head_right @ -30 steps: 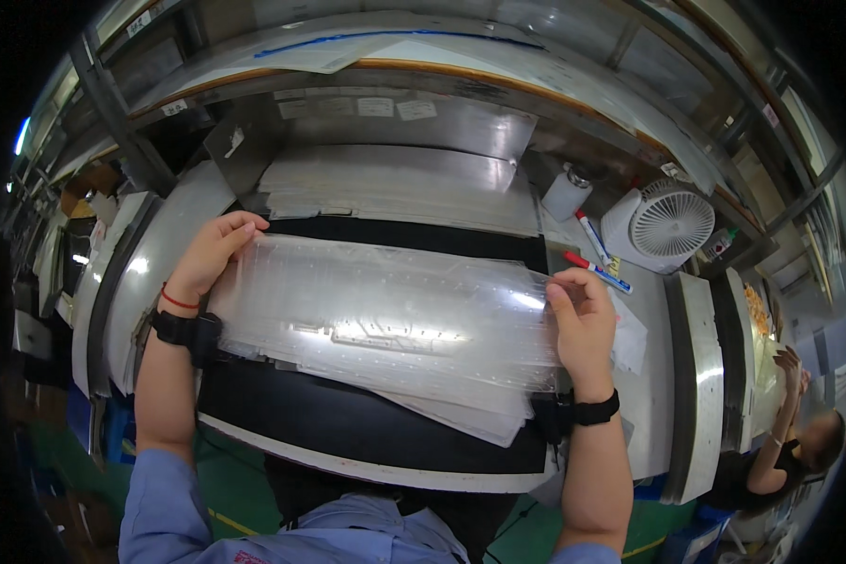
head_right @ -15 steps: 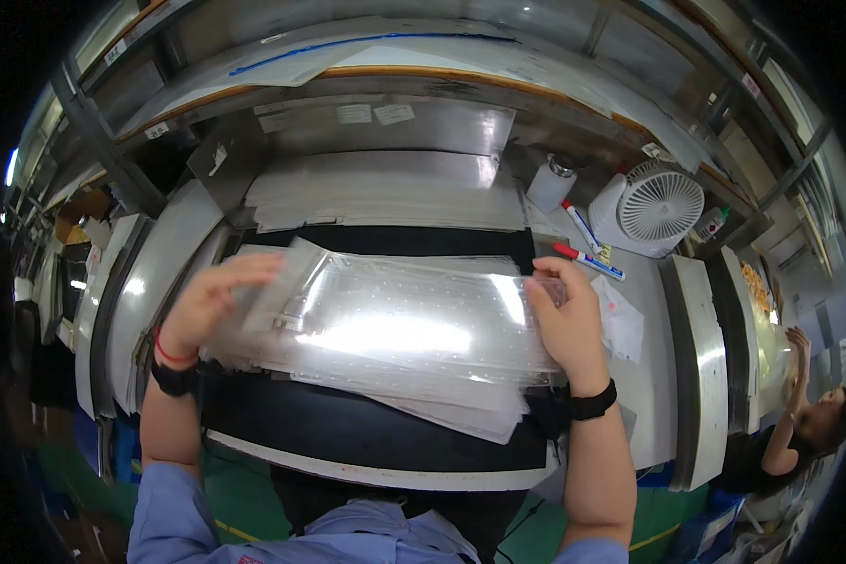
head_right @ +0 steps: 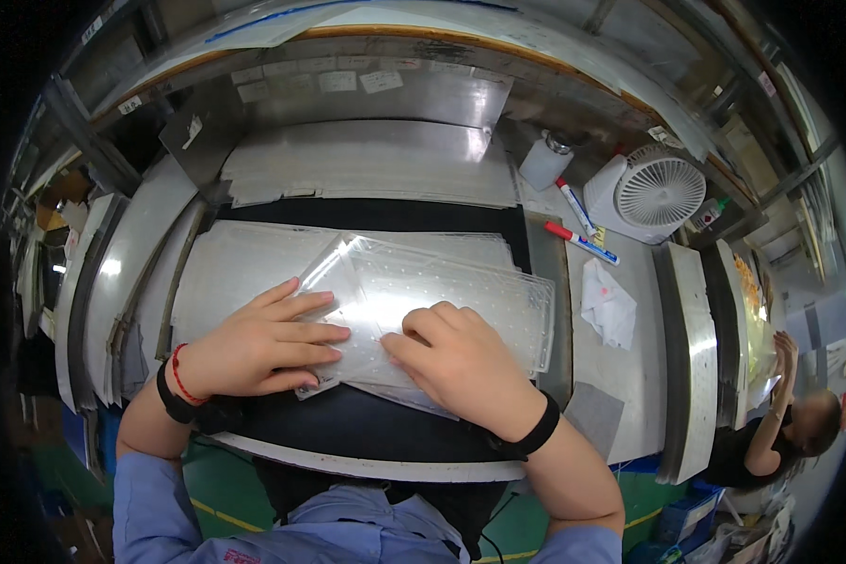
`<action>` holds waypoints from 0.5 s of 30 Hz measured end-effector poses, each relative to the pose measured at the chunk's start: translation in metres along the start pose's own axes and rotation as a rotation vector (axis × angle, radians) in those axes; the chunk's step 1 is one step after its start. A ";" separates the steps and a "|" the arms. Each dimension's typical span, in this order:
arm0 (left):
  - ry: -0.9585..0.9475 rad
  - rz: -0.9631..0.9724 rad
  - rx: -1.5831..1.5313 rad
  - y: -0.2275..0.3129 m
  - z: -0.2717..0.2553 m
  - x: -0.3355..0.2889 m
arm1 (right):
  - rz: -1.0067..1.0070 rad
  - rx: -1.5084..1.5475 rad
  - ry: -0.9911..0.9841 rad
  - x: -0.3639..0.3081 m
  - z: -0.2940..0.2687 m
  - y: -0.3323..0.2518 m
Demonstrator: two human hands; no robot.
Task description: Inspecting and sorting clear plastic keyboard membrane sheets at a workstation.
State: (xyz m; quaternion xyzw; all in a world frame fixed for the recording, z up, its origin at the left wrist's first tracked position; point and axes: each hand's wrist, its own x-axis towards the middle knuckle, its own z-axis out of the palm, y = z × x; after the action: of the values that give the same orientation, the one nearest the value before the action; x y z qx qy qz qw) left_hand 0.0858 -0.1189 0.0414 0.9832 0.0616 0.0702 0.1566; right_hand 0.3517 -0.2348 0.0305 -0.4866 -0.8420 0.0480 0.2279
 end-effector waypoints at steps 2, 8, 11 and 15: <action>0.001 -0.007 -0.015 -0.001 0.000 0.000 | 0.006 -0.032 -0.012 0.003 0.000 -0.002; -0.007 -0.010 -0.035 -0.003 0.001 0.000 | -0.042 -0.122 -0.051 0.003 0.001 -0.002; -0.013 -0.016 -0.034 -0.002 0.000 0.000 | -0.056 -0.142 -0.038 0.003 0.000 -0.004; -0.015 -0.018 -0.040 -0.002 -0.001 0.000 | -0.063 -0.150 -0.060 0.004 -0.001 -0.004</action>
State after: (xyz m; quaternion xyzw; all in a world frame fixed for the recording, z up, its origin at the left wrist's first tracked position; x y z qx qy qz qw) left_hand 0.0853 -0.1164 0.0412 0.9798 0.0679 0.0627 0.1773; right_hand 0.3473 -0.2335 0.0334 -0.4741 -0.8645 -0.0079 0.1668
